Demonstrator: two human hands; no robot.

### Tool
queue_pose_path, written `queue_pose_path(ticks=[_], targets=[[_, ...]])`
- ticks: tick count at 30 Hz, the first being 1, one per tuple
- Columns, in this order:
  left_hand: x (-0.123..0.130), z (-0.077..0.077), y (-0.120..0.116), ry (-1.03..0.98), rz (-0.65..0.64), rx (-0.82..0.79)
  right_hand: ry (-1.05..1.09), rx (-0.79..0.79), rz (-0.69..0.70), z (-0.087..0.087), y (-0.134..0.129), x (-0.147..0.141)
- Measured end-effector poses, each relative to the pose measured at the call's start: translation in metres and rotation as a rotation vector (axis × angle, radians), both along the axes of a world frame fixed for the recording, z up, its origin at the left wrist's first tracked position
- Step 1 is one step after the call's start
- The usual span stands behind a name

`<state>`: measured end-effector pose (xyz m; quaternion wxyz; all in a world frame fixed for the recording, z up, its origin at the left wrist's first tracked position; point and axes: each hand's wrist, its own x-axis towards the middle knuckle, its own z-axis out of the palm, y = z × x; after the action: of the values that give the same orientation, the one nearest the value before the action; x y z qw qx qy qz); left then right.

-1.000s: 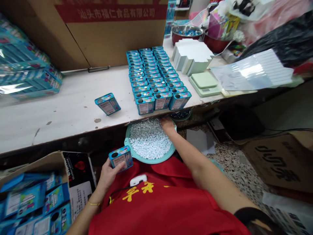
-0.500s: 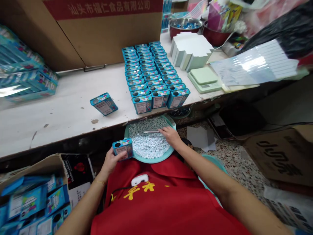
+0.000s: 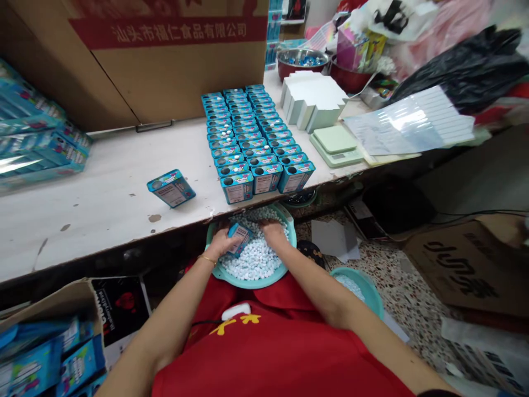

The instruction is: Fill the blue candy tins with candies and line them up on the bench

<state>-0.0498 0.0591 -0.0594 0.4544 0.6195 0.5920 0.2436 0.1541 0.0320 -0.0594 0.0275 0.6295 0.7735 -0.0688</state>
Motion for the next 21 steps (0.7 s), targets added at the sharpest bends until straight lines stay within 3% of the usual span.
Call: queue_pose_path(ticks=[3,5,9,15,18,21], targets=[[0.002,0.009,-0.02,-0.026,-0.136,-0.022,0.019,-0.011,0.061,0.007,-0.021,-0.001],[-0.003,0.016,-0.038,-0.074,-0.16,0.085,0.019,0.0,0.098,0.015,-0.033,0.008],[-0.022,0.025,-0.067,-0.036,-0.083,0.326,-0.024,0.037,0.035,0.039,-0.047,0.038],[-0.045,0.036,-0.08,0.02,0.037,0.337,-0.089,-0.117,-0.042,0.074,-0.048,0.076],[-0.05,0.037,-0.079,-0.043,0.127,0.288,-0.097,-0.188,-0.069,0.077,-0.048,0.074],[-0.054,0.037,-0.08,-0.088,0.236,0.252,-0.012,-0.245,-0.097,0.061,-0.046,0.049]])
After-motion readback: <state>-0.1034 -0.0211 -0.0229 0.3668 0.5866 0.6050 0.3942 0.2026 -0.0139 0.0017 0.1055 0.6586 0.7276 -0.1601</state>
